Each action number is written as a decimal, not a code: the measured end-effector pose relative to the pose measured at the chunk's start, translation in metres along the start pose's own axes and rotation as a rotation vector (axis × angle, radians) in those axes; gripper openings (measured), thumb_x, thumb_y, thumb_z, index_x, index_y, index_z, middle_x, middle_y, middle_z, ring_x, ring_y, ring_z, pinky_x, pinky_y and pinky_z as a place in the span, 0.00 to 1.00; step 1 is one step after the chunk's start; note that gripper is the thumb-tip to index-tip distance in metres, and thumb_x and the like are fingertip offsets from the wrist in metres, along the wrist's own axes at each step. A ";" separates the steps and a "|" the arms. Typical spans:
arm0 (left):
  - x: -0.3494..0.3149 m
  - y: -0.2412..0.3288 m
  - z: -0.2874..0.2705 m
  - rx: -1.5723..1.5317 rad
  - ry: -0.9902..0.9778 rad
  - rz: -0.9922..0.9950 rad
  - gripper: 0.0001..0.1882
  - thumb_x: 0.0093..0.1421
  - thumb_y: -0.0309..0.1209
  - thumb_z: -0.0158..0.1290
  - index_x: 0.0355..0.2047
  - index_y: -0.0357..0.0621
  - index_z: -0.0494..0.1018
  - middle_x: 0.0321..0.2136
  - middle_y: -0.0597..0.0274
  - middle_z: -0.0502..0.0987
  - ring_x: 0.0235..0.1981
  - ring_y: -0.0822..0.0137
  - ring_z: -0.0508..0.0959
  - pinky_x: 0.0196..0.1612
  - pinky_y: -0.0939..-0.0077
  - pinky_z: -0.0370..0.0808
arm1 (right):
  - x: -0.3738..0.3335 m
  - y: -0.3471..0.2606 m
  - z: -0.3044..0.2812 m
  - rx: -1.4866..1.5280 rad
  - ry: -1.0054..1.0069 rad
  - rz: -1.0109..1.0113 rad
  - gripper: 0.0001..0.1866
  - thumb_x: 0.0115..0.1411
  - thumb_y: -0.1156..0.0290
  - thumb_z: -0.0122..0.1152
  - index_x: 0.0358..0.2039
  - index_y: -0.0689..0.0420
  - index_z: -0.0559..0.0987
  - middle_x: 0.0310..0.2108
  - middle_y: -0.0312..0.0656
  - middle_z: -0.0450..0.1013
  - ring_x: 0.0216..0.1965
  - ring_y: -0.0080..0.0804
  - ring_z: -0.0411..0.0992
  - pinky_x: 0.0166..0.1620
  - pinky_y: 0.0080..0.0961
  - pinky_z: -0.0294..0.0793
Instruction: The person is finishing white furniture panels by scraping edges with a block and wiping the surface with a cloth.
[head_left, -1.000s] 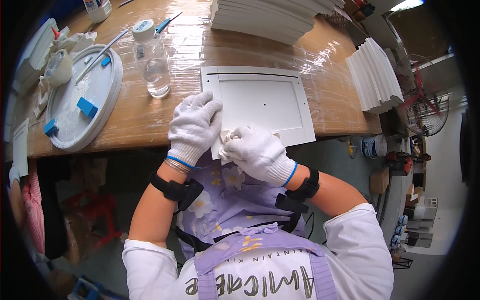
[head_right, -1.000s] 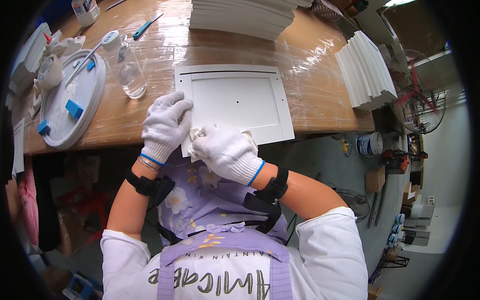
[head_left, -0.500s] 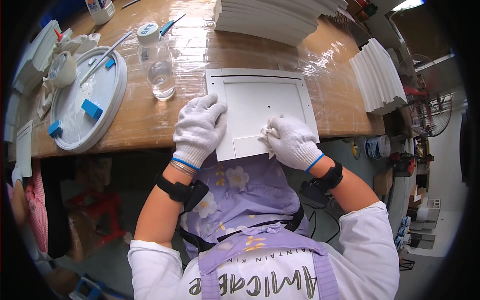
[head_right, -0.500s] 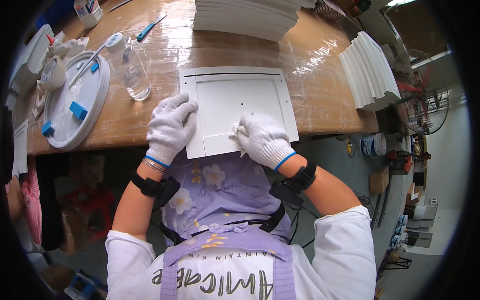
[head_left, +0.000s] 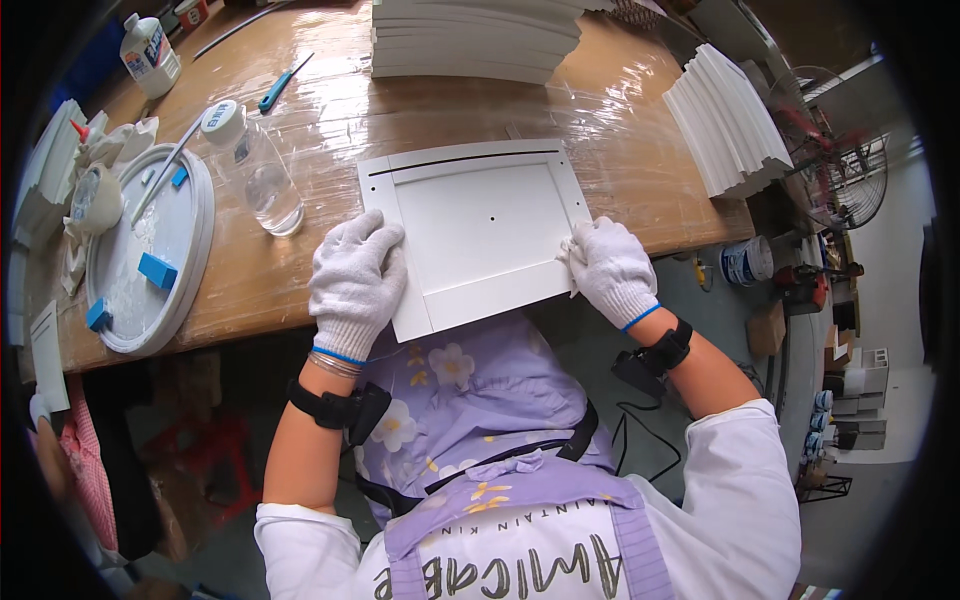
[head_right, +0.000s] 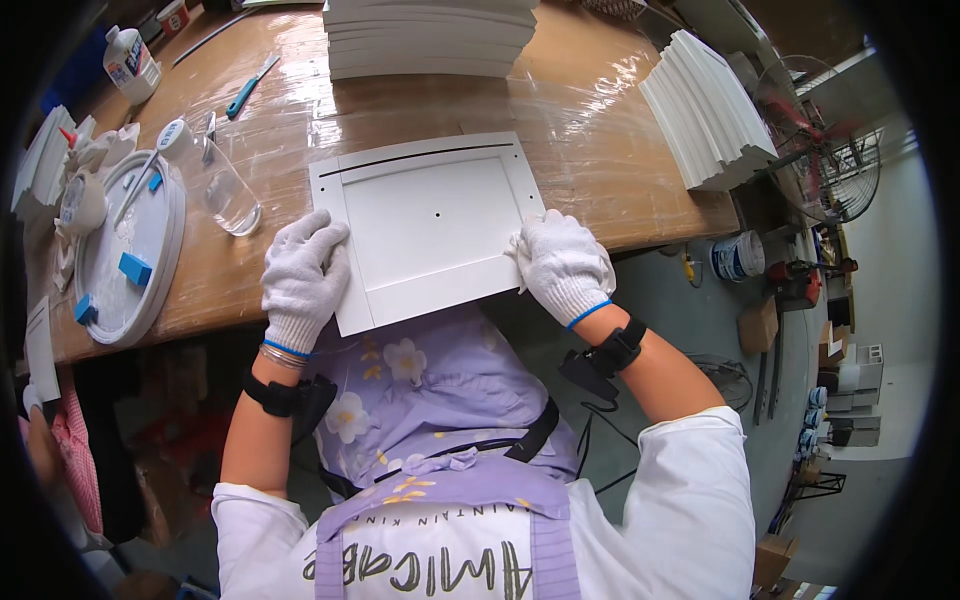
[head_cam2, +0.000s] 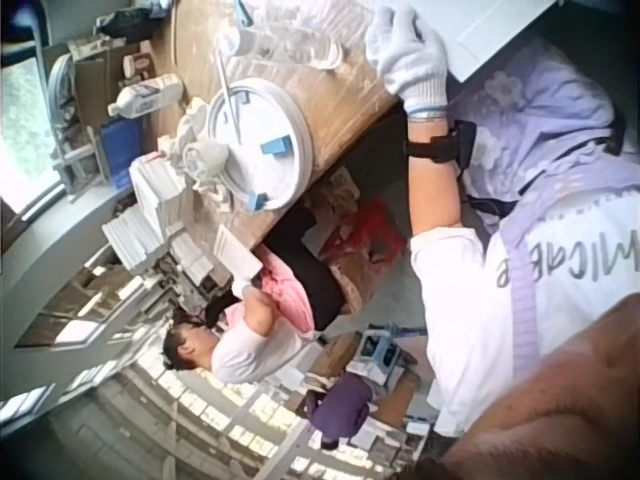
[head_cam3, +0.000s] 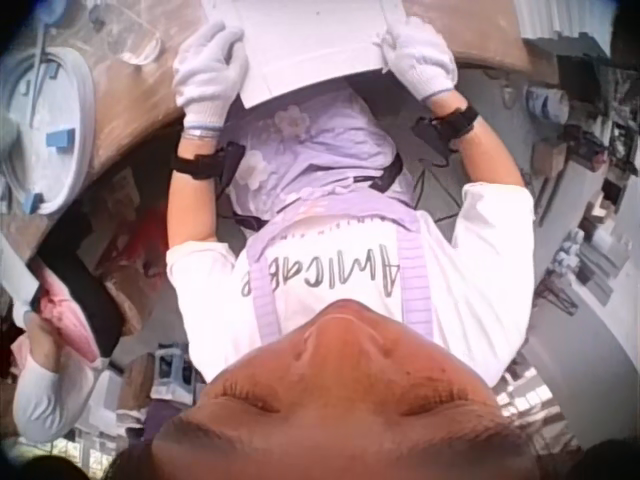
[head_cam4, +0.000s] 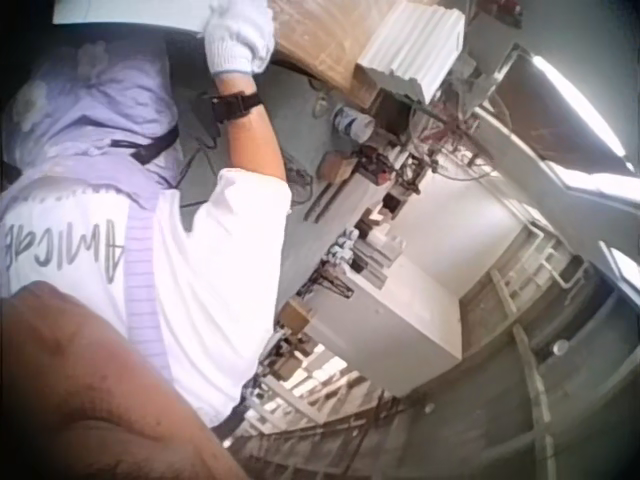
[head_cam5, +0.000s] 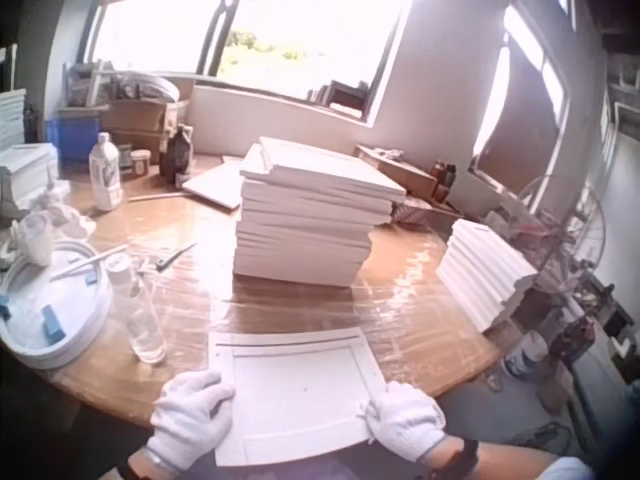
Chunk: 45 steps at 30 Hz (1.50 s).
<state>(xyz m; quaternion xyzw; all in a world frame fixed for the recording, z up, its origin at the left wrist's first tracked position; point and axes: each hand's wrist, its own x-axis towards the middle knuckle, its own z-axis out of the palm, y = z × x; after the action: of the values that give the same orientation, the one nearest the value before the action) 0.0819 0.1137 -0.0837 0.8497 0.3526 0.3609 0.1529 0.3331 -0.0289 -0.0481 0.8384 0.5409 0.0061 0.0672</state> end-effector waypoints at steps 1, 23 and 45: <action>0.000 0.000 0.002 -0.003 0.000 0.006 0.11 0.49 0.24 0.58 0.35 0.47 0.81 0.40 0.52 0.79 0.44 0.52 0.78 0.48 0.63 0.76 | -0.001 -0.003 0.004 0.105 -0.020 0.006 0.10 0.57 0.64 0.60 0.28 0.58 0.74 0.28 0.49 0.72 0.34 0.48 0.73 0.36 0.42 0.74; -0.003 -0.008 0.003 -0.026 0.002 0.058 0.12 0.48 0.23 0.57 0.36 0.44 0.79 0.42 0.50 0.77 0.45 0.48 0.76 0.50 0.59 0.74 | 0.053 0.018 -0.016 0.098 0.063 -0.078 0.12 0.58 0.63 0.58 0.39 0.56 0.78 0.36 0.49 0.73 0.41 0.50 0.72 0.44 0.43 0.72; -0.045 0.005 -0.021 -0.285 -0.097 0.158 0.14 0.45 0.24 0.60 0.34 0.41 0.73 0.34 0.55 0.72 0.37 0.52 0.74 0.51 0.58 0.73 | 0.130 -0.137 -0.025 0.270 0.128 -0.419 0.09 0.59 0.65 0.58 0.37 0.54 0.78 0.36 0.46 0.73 0.39 0.46 0.72 0.43 0.39 0.72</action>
<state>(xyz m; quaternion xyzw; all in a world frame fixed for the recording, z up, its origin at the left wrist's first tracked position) 0.0470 0.0783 -0.0894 0.8609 0.2222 0.3766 0.2599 0.2614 0.1475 -0.0478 0.7072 0.7020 -0.0270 -0.0799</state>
